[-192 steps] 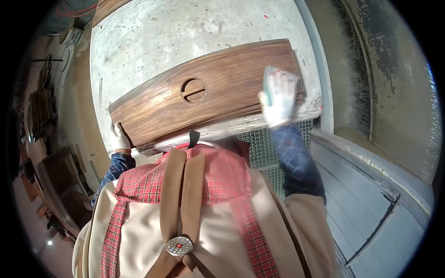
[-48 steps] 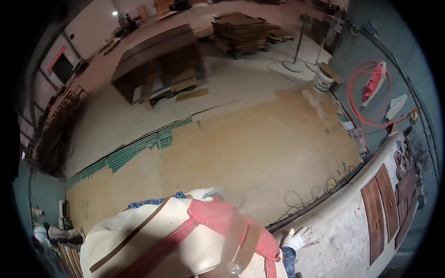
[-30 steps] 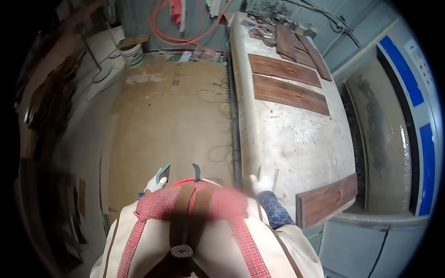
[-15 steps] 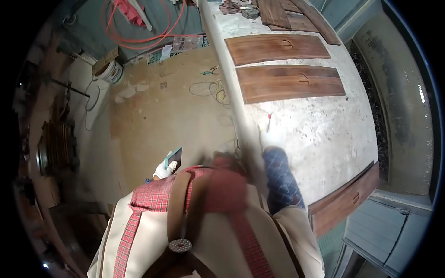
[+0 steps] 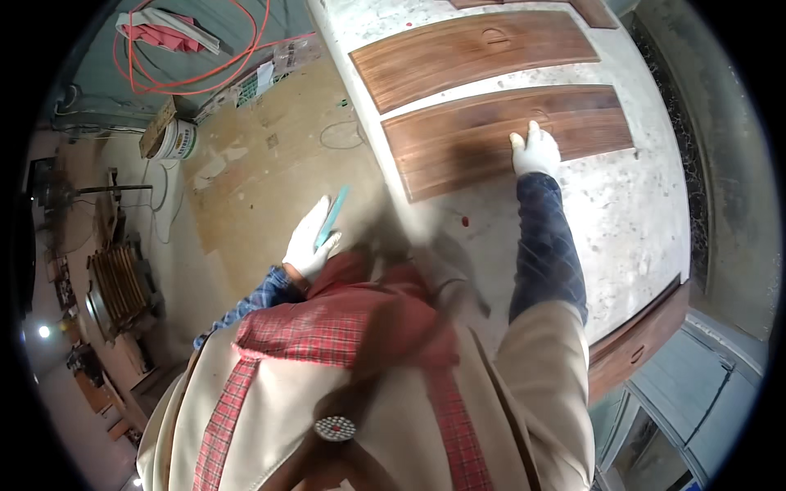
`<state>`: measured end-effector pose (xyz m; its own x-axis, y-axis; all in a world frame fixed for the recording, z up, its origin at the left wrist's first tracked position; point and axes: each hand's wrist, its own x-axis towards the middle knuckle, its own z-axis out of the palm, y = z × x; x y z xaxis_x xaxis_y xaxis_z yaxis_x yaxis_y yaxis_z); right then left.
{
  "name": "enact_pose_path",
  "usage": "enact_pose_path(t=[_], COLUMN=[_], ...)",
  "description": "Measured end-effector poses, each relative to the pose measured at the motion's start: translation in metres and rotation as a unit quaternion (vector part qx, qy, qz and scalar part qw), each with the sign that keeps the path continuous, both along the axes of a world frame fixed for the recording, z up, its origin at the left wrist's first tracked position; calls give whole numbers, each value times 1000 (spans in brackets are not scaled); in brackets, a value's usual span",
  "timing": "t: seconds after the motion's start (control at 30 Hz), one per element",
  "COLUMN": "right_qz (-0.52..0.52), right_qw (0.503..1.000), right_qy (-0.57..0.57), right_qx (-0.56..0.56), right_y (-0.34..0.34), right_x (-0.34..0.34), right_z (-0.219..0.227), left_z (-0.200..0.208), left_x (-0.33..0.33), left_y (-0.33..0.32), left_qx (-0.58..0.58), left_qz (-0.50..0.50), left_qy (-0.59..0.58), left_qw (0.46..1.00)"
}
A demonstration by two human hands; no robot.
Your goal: The person sands wooden panels using a sanding sponge, cleans out the circular opening of a panel using a metal rod, rearranges the panels, and wipes down the surfaces and cutouts with a cloth.
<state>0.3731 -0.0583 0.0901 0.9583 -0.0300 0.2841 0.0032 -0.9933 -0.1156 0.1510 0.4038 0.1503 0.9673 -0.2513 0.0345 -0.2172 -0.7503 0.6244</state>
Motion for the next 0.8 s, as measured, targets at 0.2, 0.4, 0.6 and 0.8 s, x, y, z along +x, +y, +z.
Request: enact_pose_path(t=[0.2,0.4,0.6,0.8], right_qz=[-24,-34,-5,-24], right_qw=[995,997,996,997], right_qy=[-92,-66,-58,-65], right_qx=[15,30,67,32], right_y=[50,61,62,54], right_x=[-91,-108,-99,-108], right_z=[-7,11,6,13], left_z=[43,-76,-37,-21], left_x=[108,125,188,150], left_y=[-61,-112,-198,-114], left_qx=[149,198,145,138], left_qz=[-172,-241,-278,-256], left_qy=[5,-14,-78,-75], left_qw=[974,950,947,954])
